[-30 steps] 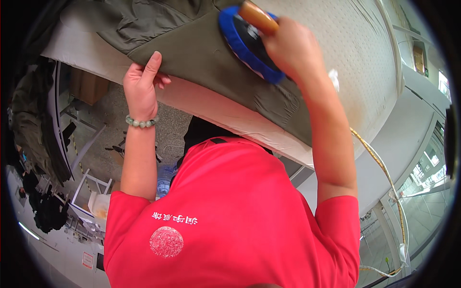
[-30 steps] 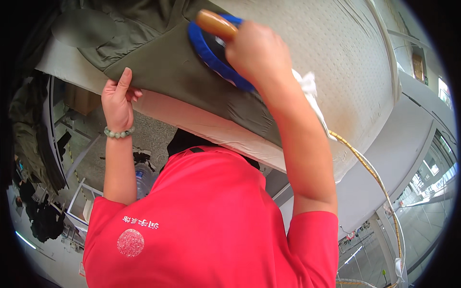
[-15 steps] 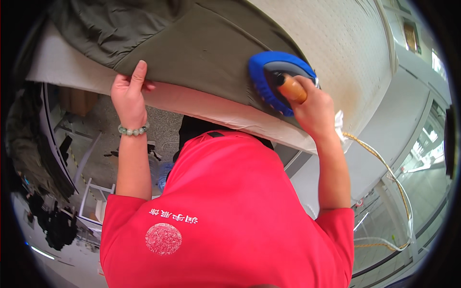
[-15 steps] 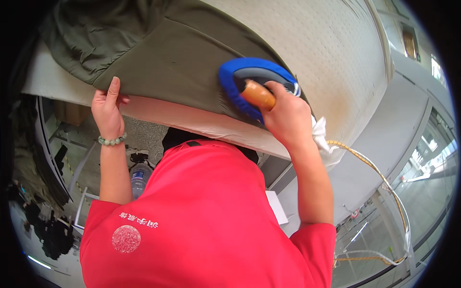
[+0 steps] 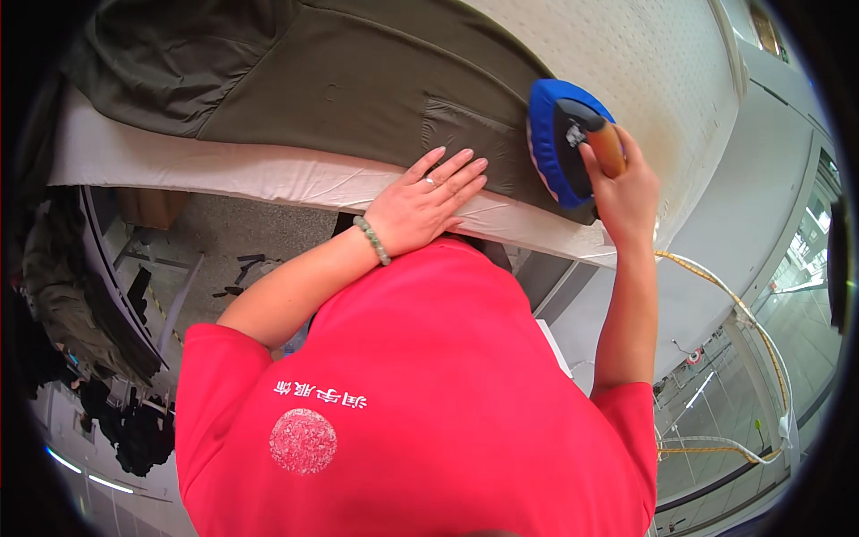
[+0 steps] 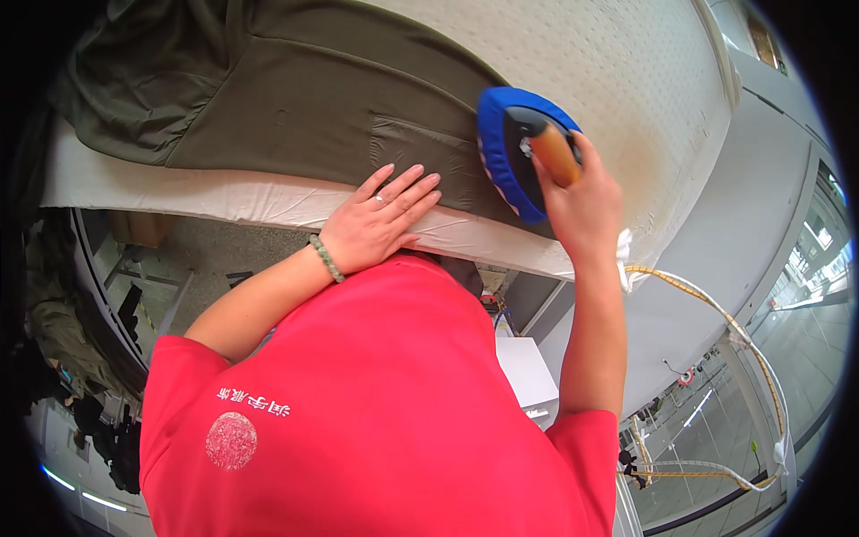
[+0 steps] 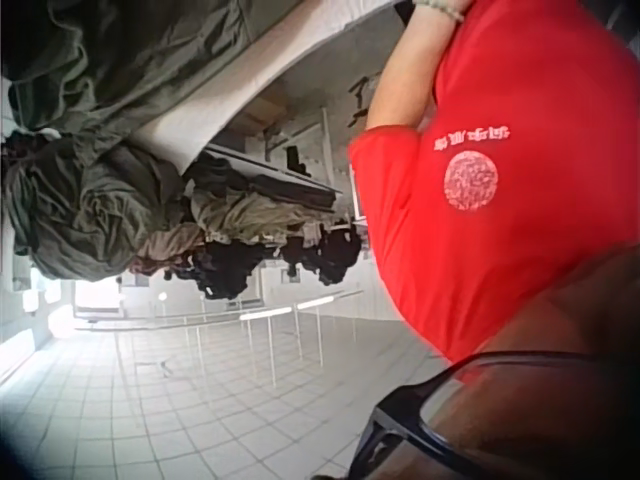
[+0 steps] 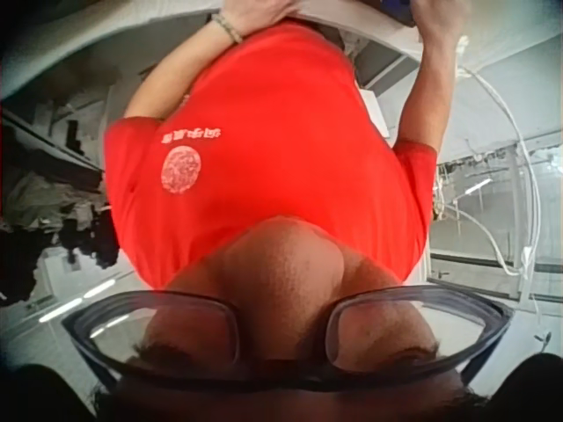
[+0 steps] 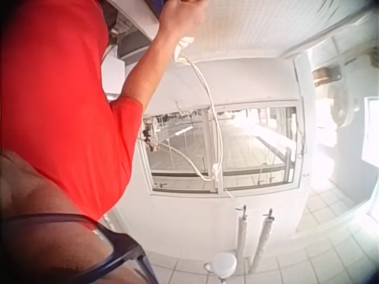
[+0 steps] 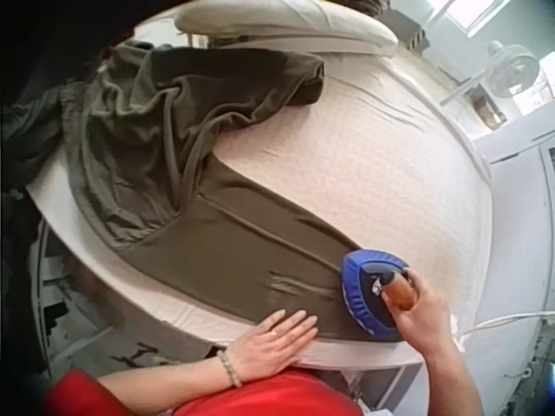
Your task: Ironing olive green garments on a professional ironing table in a factory setting.
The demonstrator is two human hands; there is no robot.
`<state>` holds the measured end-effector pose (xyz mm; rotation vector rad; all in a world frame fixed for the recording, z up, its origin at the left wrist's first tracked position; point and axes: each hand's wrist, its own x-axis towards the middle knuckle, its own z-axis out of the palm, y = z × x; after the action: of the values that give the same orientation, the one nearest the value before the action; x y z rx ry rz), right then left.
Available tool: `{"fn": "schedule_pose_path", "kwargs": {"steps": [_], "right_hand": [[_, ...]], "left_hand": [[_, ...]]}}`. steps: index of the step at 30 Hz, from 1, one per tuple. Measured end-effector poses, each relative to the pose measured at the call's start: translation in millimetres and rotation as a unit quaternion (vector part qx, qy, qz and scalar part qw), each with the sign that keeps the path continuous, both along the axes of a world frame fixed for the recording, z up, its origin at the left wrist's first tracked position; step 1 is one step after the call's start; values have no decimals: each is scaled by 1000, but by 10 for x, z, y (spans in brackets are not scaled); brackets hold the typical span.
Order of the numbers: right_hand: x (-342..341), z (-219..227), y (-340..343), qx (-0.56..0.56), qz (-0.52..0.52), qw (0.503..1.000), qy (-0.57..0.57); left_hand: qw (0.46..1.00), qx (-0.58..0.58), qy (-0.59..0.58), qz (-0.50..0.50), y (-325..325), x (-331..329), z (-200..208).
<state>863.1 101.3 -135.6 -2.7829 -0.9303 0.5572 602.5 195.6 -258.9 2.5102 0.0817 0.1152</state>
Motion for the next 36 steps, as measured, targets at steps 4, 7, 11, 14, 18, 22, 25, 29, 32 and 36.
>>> {"fn": "schedule_pose_path", "kwargs": {"steps": [4,7,11,14,18,22,25,29,32,36], "right_hand": [[-304,-60,437,-66,131,989,7],[-494,-39,748,-110,216,969,56],[-327,-38,758,-124,238,961,64],[262,-32,247,-39,118,992,21],[1266,-6,-471,-60,-79,993,66],[2008,-385,-1500,-12,-113,992,-50],[2233,-457,-1817,-42,-147,986,-65],[2191,-519,-1709,-35,-153,984,-85],[2263,-513,-1759,-32,-169,980,-96],[2359,-421,-1802,-85,-181,979,-49]], "left_hand": [[1000,-3,-16,24,-83,-136,26],[997,-19,-58,49,-121,-232,68],[980,-22,-119,161,403,-586,331],[818,37,-96,567,1182,-1084,323],[502,-342,-244,756,2579,-1990,121],[481,-520,-199,677,3318,-1708,278],[468,-537,-173,680,3762,-1241,376],[452,-489,-244,705,4225,-1199,426],[636,-384,-302,597,3281,388,1519],[898,-335,-34,283,1444,690,2649]]}}
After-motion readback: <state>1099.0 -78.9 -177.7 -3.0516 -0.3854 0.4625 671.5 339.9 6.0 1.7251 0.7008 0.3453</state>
